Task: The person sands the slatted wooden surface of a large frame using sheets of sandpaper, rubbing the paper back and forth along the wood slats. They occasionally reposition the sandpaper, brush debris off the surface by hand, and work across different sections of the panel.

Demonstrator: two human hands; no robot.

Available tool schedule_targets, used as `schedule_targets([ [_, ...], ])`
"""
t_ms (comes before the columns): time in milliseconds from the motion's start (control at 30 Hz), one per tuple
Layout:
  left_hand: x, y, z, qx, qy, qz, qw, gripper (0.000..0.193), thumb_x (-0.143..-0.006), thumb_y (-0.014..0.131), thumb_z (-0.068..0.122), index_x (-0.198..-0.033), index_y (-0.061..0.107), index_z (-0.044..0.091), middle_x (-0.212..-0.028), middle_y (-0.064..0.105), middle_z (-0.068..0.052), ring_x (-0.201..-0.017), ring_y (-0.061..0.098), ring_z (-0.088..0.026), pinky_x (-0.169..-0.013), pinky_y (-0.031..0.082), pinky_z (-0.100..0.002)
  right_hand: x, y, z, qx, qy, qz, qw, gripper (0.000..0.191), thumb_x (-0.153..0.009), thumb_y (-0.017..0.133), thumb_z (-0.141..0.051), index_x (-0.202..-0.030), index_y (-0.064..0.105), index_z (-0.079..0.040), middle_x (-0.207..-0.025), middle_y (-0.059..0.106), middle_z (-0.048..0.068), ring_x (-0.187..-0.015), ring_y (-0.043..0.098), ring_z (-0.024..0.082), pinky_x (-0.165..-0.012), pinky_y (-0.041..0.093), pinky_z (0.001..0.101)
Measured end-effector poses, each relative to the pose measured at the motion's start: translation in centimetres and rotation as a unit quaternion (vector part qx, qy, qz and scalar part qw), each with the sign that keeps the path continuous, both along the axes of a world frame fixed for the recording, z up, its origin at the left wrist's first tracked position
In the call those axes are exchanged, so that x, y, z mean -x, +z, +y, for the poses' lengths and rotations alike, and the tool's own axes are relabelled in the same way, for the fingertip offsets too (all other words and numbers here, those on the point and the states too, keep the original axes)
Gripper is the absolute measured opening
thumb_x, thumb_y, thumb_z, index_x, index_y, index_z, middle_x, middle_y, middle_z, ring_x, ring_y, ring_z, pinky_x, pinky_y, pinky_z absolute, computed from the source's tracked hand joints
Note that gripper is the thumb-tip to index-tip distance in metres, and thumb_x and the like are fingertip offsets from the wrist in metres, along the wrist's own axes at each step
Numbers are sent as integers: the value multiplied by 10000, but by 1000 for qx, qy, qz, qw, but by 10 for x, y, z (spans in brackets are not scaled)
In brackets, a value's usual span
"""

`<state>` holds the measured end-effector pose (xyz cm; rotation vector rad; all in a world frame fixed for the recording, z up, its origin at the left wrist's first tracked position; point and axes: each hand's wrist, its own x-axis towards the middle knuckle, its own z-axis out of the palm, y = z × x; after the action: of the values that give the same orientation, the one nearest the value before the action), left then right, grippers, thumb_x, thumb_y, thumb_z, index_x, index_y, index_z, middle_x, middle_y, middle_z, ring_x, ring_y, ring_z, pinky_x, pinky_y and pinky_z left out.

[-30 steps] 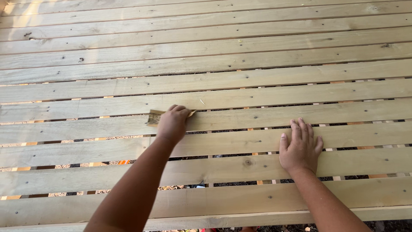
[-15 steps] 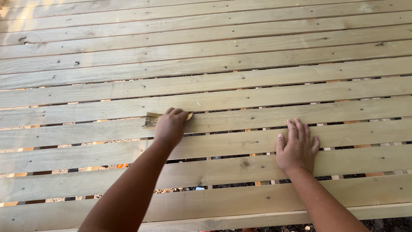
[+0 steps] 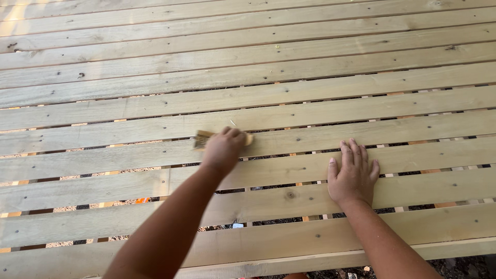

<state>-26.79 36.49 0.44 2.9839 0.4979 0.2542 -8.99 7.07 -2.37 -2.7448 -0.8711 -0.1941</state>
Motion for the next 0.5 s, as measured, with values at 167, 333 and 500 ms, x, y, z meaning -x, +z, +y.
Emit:
schedule_targets([
  [167, 88, 10, 58, -34, 78, -48, 995, 234, -885, 643, 32, -1095, 715, 106, -1117, 727, -23, -1125, 651, -255, -882, 571, -413, 3, 0, 0, -4, -5, 5, 1000, 590, -1002, 474, -383, -1543, 415, -156, -1651, 341, 48, -1538, 266, 236, -1219, 136, 589],
  [333, 10, -4, 12, -22, 27, -19, 999, 259, -846, 637, -18, -1055, 713, 116, -1097, 718, -28, -1095, 654, -239, -826, 592, -360, 3, 1, 2, -6, -1, -3, 1000, 599, -993, 477, -378, -1543, 416, -149, -1646, 342, 60, -1530, 269, 248, -1209, 132, 598],
  [500, -89, -9, -58, 5, -19, 10, 1000, 199, -889, 628, 58, -1070, 700, 94, -1116, 699, -42, -1106, 635, -231, -906, 568, -373, 2, 3, 0, -10, 3, 5, 1000, 595, -1002, 471, -376, -1549, 412, -149, -1650, 338, 65, -1526, 273, 253, -1214, 127, 598],
])
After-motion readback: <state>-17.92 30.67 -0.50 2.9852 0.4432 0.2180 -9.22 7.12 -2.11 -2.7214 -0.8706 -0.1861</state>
